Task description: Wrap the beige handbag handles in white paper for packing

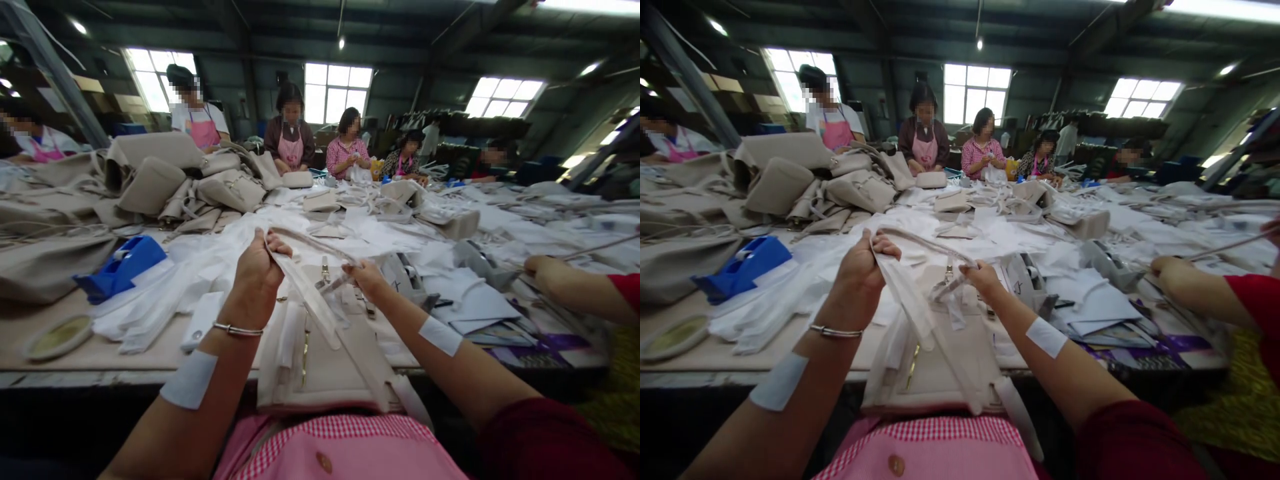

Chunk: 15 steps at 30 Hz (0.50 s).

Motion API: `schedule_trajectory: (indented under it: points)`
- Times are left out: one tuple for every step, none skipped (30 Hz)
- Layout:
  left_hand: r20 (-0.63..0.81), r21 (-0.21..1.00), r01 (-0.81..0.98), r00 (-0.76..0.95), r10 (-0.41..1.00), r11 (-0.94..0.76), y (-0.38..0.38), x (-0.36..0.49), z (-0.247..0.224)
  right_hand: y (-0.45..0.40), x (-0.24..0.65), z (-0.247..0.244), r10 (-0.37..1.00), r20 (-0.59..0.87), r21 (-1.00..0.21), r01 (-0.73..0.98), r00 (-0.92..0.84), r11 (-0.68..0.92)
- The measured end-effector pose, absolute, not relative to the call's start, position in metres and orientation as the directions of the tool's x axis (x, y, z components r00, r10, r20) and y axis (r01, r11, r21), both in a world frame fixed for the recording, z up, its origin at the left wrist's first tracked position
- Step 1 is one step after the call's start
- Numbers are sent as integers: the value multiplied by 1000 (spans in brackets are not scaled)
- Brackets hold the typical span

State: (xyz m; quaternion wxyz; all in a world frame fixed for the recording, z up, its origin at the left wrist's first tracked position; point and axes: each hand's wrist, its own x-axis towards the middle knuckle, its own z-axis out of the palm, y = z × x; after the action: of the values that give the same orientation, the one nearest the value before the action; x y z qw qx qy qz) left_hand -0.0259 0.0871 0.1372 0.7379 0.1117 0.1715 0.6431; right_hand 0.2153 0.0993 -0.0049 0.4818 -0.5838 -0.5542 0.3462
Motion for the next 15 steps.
schedule_trajectory:
  points:
    - [-152,387,-911,91,984,144,88,-25,124,94,216,-10,984,106,-961,269,146,64]
    - [-182,392,-907,89,979,155,89,-25,113,89,216,-15,985,90,-969,241,145,53]
    - [-203,394,-903,97,974,172,90,-28,105,84,217,-18,987,79,-972,232,138,46]
    - [-213,393,-900,110,971,189,91,-32,101,79,217,-21,989,72,-974,224,126,42]
    - [-204,393,-899,122,971,195,91,-38,102,74,218,-22,992,70,-974,222,109,45]
    - [-186,394,-898,131,974,196,91,-44,106,71,219,-22,993,75,-973,223,87,54]
    - [-161,397,-898,135,978,189,90,-51,115,69,220,-19,994,90,-971,229,69,72]
    - [-122,402,-899,133,984,172,88,-57,126,70,221,-13,992,111,-968,234,58,94]
    - [-68,409,-901,129,989,146,84,-62,139,72,222,-6,987,149,-961,246,66,129]
    - [-1,418,-902,123,992,112,80,-65,153,76,224,4,974,208,-946,271,93,177]
    - [83,427,-901,118,990,72,73,-67,167,82,225,14,950,285,-922,309,131,234]
    - [164,439,-898,121,979,38,65,-67,180,88,226,24,916,365,-889,353,166,291]
    - [242,451,-892,129,962,6,56,-66,192,93,227,34,882,431,-857,392,190,334]
    - [305,463,-886,141,942,-17,47,-64,202,98,226,41,862,464,-838,415,202,354]
    - [341,478,-878,153,927,-31,38,-62,211,102,225,45,865,459,-839,419,205,346]
